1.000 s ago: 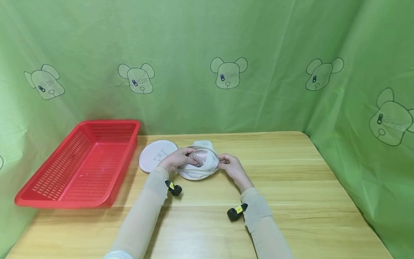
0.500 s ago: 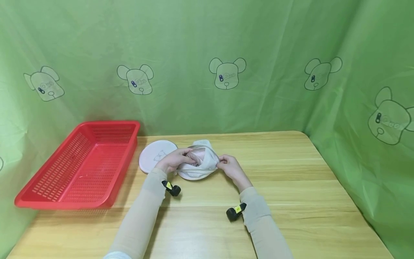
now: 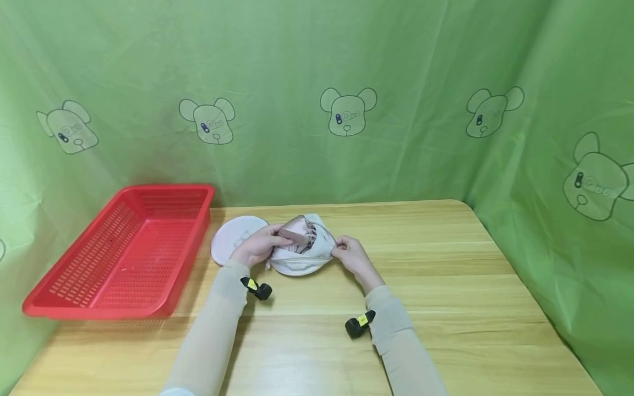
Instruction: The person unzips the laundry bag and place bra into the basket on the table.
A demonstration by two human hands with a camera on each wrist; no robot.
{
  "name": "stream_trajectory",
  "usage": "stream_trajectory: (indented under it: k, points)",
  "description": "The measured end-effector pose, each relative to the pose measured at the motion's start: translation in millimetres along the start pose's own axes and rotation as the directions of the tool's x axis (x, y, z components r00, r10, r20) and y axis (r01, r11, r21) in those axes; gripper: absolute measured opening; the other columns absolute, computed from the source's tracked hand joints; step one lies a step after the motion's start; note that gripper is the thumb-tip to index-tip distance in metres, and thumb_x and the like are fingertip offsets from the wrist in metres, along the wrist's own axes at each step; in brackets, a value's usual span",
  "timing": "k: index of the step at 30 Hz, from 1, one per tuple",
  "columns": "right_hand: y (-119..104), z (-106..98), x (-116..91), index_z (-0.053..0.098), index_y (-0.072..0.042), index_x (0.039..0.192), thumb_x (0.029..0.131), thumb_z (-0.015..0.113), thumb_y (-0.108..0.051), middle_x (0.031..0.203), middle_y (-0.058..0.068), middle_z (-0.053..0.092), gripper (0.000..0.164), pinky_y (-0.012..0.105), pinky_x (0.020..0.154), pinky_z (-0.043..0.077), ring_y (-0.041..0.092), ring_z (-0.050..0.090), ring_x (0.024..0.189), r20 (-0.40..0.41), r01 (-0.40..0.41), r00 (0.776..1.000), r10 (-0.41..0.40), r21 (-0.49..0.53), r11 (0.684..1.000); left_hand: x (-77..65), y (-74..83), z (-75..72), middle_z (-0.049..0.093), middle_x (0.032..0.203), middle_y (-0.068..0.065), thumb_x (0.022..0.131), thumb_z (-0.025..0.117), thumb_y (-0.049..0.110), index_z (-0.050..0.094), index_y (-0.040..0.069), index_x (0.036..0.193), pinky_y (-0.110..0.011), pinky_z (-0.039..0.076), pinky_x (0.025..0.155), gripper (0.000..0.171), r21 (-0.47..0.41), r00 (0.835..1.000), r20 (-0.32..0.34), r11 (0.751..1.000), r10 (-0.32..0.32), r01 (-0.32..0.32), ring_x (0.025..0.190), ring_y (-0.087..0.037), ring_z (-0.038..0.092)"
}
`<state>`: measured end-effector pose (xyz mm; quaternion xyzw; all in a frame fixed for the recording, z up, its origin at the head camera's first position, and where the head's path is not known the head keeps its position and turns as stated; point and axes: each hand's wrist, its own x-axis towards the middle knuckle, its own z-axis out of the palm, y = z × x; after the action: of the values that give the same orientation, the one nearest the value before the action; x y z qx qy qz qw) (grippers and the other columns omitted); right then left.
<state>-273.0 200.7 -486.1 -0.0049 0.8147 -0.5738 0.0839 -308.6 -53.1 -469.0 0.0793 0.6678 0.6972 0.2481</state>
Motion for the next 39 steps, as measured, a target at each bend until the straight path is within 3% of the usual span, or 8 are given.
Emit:
stream_trajectory:
  k: [9, 16, 22, 28, 29, 31, 35, 39]
  points:
    - [-2.2, 2.4, -1.3, 0.058, 0.009, 0.106, 0.082, 0.056, 0.001, 0.085, 0.002, 0.061, 0.026, 0.022, 0.069, 0.049, 0.012, 0.054, 0.076, 0.004, -0.003, 1.000, 0.003, 0.001, 1.000, -10.2, 7.6, 1.8, 0.063, 0.127, -0.014, 0.082, 0.070, 0.002, 0.060, 0.005, 0.129, -0.031, 0.044, 0.101, 0.048, 0.145, 0.991, -0.101, 0.987, 0.084, -0.069, 0.109, -0.018, 0.058]
    - [-2.0, 2.1, -1.5, 0.058, 0.009, 0.107, 0.081, 0.055, 0.001, 0.083, 0.000, 0.060, 0.027, 0.022, 0.068, 0.048, 0.012, 0.053, 0.075, 0.007, -0.001, 1.000, 0.001, 0.001, 1.000, -17.3, 13.5, 4.8, 0.066, 0.123, -0.013, 0.081, 0.072, 0.006, 0.063, 0.008, 0.126, -0.038, 0.044, 0.104, 0.046, 0.301, 0.955, -0.217, 0.944, 0.203, -0.132, 0.113, -0.024, 0.059]
    - [-1.9, 2.5, -3.0, 0.058, 0.010, 0.108, 0.082, 0.056, 0.000, 0.086, 0.001, 0.061, 0.028, 0.022, 0.069, 0.048, 0.011, 0.053, 0.076, 0.015, 0.000, 1.000, 0.000, 0.007, 1.000, -21.6, 14.7, 4.8, 0.065, 0.126, -0.011, 0.083, 0.072, 0.009, 0.063, 0.011, 0.126, -0.035, 0.046, 0.100, 0.045, 0.329, 0.935, -0.275, 0.936, 0.224, -0.128, 0.114, -0.024, 0.058]
    - [-1.0, 1.7, -2.5, 0.057, 0.010, 0.109, 0.082, 0.055, 0.001, 0.084, 0.000, 0.060, 0.028, 0.022, 0.068, 0.047, 0.012, 0.053, 0.076, 0.016, 0.007, 1.000, -0.007, 0.001, 1.000, -26.0, 17.6, 3.8, 0.066, 0.123, -0.010, 0.086, 0.069, 0.012, 0.061, 0.016, 0.128, -0.027, 0.051, 0.056, 0.043, 0.311, 0.922, -0.328, 0.945, 0.205, -0.100, 0.079, -0.014, 0.058]
    - [-0.8, 1.3, -2.2, 0.058, 0.009, 0.108, 0.082, 0.055, 0.002, 0.084, -0.001, 0.059, 0.028, 0.022, 0.068, 0.047, 0.012, 0.053, 0.076, 0.013, 0.006, 1.000, -0.006, 0.005, 1.000, -26.7, 18.7, 3.8, 0.066, 0.123, -0.011, 0.086, 0.069, 0.011, 0.061, 0.015, 0.128, -0.028, 0.051, 0.054, 0.043, 0.308, 0.918, -0.336, 0.946, 0.211, -0.105, 0.078, -0.014, 0.057]
    - [-0.6, 0.6, -1.8, 0.058, 0.010, 0.109, 0.082, 0.055, 0.001, 0.084, -0.001, 0.059, 0.029, 0.022, 0.068, 0.047, 0.012, 0.053, 0.076, 0.013, 0.008, 1.000, -0.008, 0.003, 1.000, -27.0, 20.8, 3.4, 0.066, 0.123, -0.012, 0.086, 0.068, 0.008, 0.061, 0.013, 0.128, -0.027, 0.053, 0.063, 0.044, 0.301, 0.905, -0.355, 0.945, 0.236, -0.128, 0.082, -0.015, 0.059]
    - [0.4, -0.8, -0.4, 0.058, 0.009, 0.109, 0.083, 0.056, 0.000, 0.084, -0.001, 0.060, 0.028, 0.022, 0.070, 0.048, 0.012, 0.054, 0.077, 0.012, 0.005, 1.000, -0.005, -0.002, 1.000, -26.1, 22.9, 1.2, 0.065, 0.125, -0.016, 0.084, 0.067, 0.003, 0.061, 0.007, 0.128, -0.033, 0.049, 0.096, 0.045, 0.279, 0.870, -0.389, 0.939, 0.304, -0.204, 0.109, -0.024, 0.061]
    - [1.2, -1.3, 0.4, 0.058, 0.007, 0.108, 0.084, 0.057, -0.001, 0.086, -0.001, 0.061, 0.026, 0.023, 0.073, 0.048, 0.011, 0.054, 0.078, 0.015, -0.001, 1.000, 0.001, -0.013, 1.000, -26.6, 24.8, 0.1, 0.064, 0.126, -0.018, 0.083, 0.068, 0.001, 0.060, 0.005, 0.128, -0.042, 0.046, 0.104, 0.045, 0.263, 0.854, -0.402, 0.935, 0.330, -0.238, 0.116, -0.030, 0.059]
